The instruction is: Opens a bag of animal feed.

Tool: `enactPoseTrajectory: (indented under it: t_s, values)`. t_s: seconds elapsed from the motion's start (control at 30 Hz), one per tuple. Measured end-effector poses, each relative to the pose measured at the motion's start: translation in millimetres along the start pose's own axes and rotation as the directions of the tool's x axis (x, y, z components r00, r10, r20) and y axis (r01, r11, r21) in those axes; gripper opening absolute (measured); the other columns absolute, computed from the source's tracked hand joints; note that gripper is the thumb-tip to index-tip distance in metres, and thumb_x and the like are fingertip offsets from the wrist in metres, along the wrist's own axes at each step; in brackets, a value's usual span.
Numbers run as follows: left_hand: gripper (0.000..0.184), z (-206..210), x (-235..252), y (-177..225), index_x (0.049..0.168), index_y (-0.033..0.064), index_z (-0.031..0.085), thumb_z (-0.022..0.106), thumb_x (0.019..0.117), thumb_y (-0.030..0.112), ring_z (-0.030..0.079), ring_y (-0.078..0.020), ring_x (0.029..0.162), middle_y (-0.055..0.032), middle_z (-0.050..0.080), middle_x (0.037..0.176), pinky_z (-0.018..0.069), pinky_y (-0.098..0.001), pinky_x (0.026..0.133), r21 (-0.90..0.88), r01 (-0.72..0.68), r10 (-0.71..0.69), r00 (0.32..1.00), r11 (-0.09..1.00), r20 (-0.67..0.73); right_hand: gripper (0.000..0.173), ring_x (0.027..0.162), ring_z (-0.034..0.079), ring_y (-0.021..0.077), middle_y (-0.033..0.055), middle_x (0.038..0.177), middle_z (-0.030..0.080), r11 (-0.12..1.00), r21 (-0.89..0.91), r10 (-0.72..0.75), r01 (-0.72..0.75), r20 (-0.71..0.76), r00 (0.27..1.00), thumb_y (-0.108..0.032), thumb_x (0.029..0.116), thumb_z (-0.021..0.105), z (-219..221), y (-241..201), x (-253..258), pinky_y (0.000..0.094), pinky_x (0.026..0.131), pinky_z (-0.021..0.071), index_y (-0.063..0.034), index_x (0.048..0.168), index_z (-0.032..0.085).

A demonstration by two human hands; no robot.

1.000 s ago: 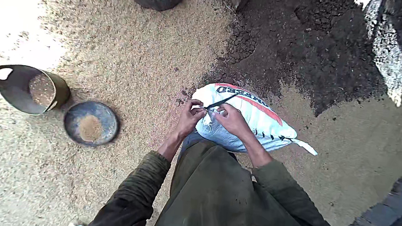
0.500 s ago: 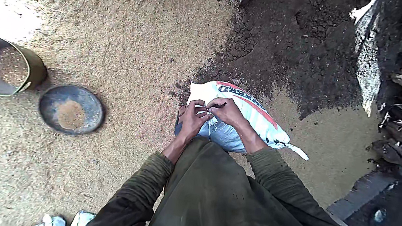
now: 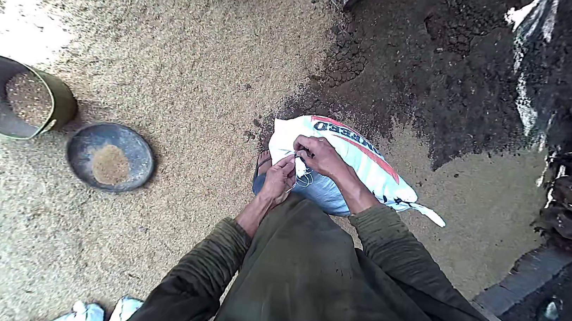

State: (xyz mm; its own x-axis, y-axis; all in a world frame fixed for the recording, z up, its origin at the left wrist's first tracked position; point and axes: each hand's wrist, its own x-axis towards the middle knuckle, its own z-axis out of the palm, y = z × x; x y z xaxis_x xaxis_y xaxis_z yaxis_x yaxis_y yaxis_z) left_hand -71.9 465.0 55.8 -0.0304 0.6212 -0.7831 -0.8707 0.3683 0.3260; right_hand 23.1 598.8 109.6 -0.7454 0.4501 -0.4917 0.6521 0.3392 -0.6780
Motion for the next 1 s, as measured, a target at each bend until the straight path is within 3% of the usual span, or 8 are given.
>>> enactPoseTrajectory:
  t_s: [0.23,0.33,0.4,0.5,0.57,0.63,0.73,1.0]
  values:
    - [0.018,-1,1,-2,0.119,-0.0022,0.059,0.047,0.1069,0.002,0.068,-0.0098,0.073,-0.0051,0.07,0.086,0.0589,-0.025,0.074,-0.042,0.0,-0.002,0.999,0.999,-0.048,0.016,0.095,0.07,0.0383,0.0196,0.096,0.072,0.995,-0.073,-0.067,0.07,0.045,0.997,0.003,0.0927,0.063,0,0,6,0.0565,0.089,0.053,0.0002,0.106,0.071]
    - [0.015,1,2,-3,0.112,-0.0021,0.063,0.05,0.1055,0.002,0.066,-0.0099,0.07,-0.0046,0.07,0.083,0.0586,-0.0265,0.072,0.031,-0.067,0.068,0.995,0.997,-0.066,0.024,0.091,0.073,0.0341,0.0165,0.1,0.075,0.999,0.038,0.009,-0.008,-0.03,1.0,-0.001,0.0953,0.065,1,1,3,0.0548,0.086,0.0563,-0.0012,0.119,0.067]
    - [0.013,5,1,-1,0.11,-0.0037,0.063,0.053,0.1042,0.001,0.068,-0.0111,0.073,-0.0058,0.071,0.084,0.0594,-0.0277,0.073,0.1,-0.11,0.118,0.99,0.989,-0.08,0.036,0.098,0.07,0.036,0.0229,0.111,0.069,0.989,0.14,0.07,-0.053,-0.124,0.99,-0.003,0.0924,0.072,5,5,-1,0.0536,0.091,0.0562,0.003,0.126,0.061]
    - [0.011,11,2,0,0.108,-0.0058,0.063,0.055,0.103,0.0,0.069,-0.0126,0.074,-0.0071,0.071,0.084,0.0603,-0.0299,0.073,0.223,-0.178,0.203,0.975,0.958,-0.093,0.048,0.092,0.069,0.0341,0.0248,0.114,0.062,0.932,0.281,0.303,-0.227,-0.266,0.915,-0.011,0.0862,0.083,13,2,-7,0.0503,0.084,0.0596,0.0059,0.122,0.055]
    - [0.011,13,4,0,0.107,-0.0054,0.062,0.055,0.104,0.003,0.067,-0.0112,0.073,-0.0063,0.068,0.082,0.0584,-0.0295,0.071,0.32,-0.218,0.256,0.963,0.922,-0.082,0.039,0.083,0.064,0.0323,0.0218,0.096,0.062,0.88,0.359,0.423,-0.311,-0.297,0.856,-0.017,0.0877,0.082,17,-2,-12,0.0503,0.079,0.0544,0.0062,0.106,0.057]
    - [0.012,17,5,1,0.107,-0.0049,0.062,0.054,0.1043,0.005,0.065,-0.009,0.074,-0.0053,0.068,0.083,0.0567,-0.0285,0.073,0.398,-0.263,0.311,0.948,0.879,-0.06,0.029,0.083,0.064,0.0266,0.018,0.091,0.066,0.854,0.411,0.445,-0.319,-0.258,0.858,-0.022,0.0951,0.075,18,-2,-18,0.0454,0.082,0.0534,0.0052,0.102,0.065]
    - [0.012,20,7,3,0.104,-0.0039,0.066,0.058,0.1022,0.005,0.062,-0.0047,0.07,-0.0024,0.068,0.081,0.0532,-0.0237,0.068,0.484,-0.324,0.386,0.922,0.813,-0.03,0.023,0.103,0.07,0.0239,0.0174,0.114,0.071,0.871,0.407,0.365,-0.274,-0.162,0.917,-0.016,0.1024,0.063,10,3,-20,0.0404,0.097,0.0552,0.0013,0.117,0.07]
    - [0.02,12,16,-10,0.113,-0.0092,0.066,0.058,0.1018,0.005,0.07,-0.0141,0.085,-0.0143,0.071,0.099,0.0603,-0.0336,0.079,0.58,-0.372,0.423,0.904,0.725,0.052,0.027,0.119,0.064,0.0353,0.0238,0.121,0.07,0.964,0.092,0.243,-0.248,0.055,0.968,-0.01,0.1033,0.054,-9,5,-6,0.0514,0.109,0.045,0.0043,0.118,0.071]
